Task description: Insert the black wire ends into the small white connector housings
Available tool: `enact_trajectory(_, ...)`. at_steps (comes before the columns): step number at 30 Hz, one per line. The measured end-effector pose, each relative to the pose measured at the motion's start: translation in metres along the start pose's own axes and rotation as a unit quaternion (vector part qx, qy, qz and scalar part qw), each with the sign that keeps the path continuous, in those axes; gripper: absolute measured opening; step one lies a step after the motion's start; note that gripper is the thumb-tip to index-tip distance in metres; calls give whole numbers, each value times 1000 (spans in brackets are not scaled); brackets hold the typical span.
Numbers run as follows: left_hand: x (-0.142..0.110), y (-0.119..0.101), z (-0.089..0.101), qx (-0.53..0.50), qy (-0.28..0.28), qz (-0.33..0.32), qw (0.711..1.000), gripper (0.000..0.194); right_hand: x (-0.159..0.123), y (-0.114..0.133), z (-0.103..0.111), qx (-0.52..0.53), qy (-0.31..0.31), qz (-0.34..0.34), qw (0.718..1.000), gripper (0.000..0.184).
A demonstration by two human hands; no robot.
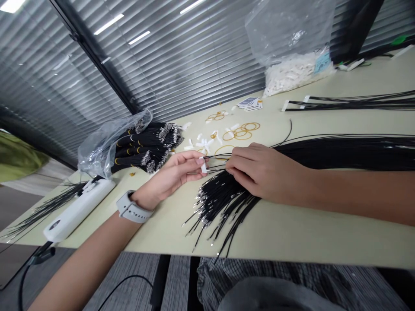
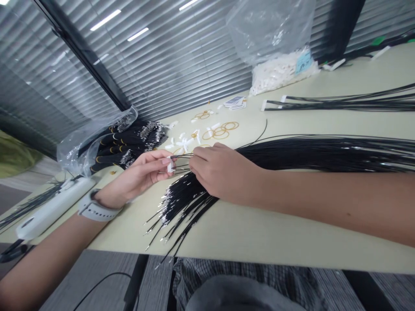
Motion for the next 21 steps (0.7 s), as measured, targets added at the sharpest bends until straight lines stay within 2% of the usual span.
enact_trajectory(4,-1,-4,-3,17,3,-14,1000,11,-1,0,-2,6,6,1,1000,24)
enact_trajectory(12,-2,-7,-11,120,-29,-36,992,14,0,3,-2,-17,4,21,1000,23)
enact_trajectory(21,-2,-4,-14,120,-33,-28,992,15,2,4,1,-1,-10,20,1000,22)
Point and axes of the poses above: each hand's wrist, its own x-axis towards the middle knuckle, its own z-axis out of the back of the hand, y = z × x, the point moved 9 cm from there along x, towards the middle knuckle, and after that the axes turned 1 degree about z, right-handed, at the moved point
